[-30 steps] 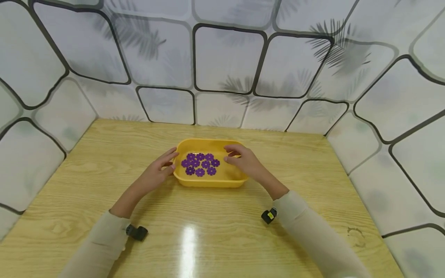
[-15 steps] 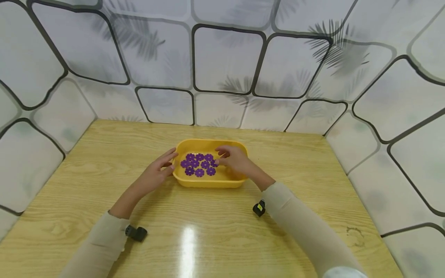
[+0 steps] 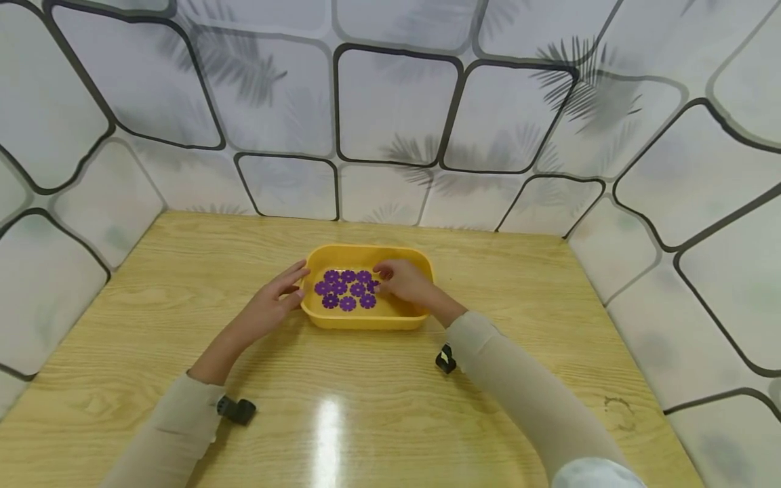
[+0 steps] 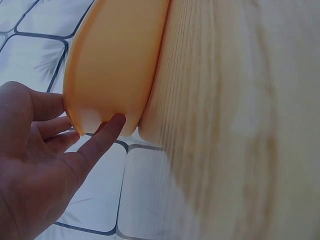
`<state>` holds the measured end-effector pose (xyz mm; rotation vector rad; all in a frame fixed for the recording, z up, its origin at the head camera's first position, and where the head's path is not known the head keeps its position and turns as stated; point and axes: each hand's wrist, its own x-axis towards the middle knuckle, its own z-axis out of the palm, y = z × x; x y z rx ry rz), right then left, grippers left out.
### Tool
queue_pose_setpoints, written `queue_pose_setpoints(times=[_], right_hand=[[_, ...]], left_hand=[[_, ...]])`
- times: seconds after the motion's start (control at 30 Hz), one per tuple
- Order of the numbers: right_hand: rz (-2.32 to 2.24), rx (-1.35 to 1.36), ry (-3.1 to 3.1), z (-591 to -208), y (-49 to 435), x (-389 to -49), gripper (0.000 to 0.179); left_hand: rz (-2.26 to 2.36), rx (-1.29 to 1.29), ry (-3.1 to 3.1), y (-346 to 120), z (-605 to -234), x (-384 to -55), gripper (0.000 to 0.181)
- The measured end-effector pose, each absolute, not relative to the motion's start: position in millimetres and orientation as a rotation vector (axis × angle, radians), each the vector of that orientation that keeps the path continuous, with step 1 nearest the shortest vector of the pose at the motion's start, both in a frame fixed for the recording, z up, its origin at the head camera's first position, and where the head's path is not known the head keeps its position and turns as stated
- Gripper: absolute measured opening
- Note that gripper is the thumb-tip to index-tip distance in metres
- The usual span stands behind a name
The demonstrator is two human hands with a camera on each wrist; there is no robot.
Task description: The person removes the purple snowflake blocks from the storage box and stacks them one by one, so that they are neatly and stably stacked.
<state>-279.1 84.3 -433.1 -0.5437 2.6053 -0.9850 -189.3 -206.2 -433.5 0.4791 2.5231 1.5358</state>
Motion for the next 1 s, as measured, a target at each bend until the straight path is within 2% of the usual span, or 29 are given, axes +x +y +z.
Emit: queue_pose_setpoints(times=[1.0], right_hand=[[-0.922, -0.454, 2.618, -434.2, 74.8, -275.6, 0.027]], left_hand=[[1.542, 0.465, 2.504, -208.3, -435.6, -190.9, 0.053]])
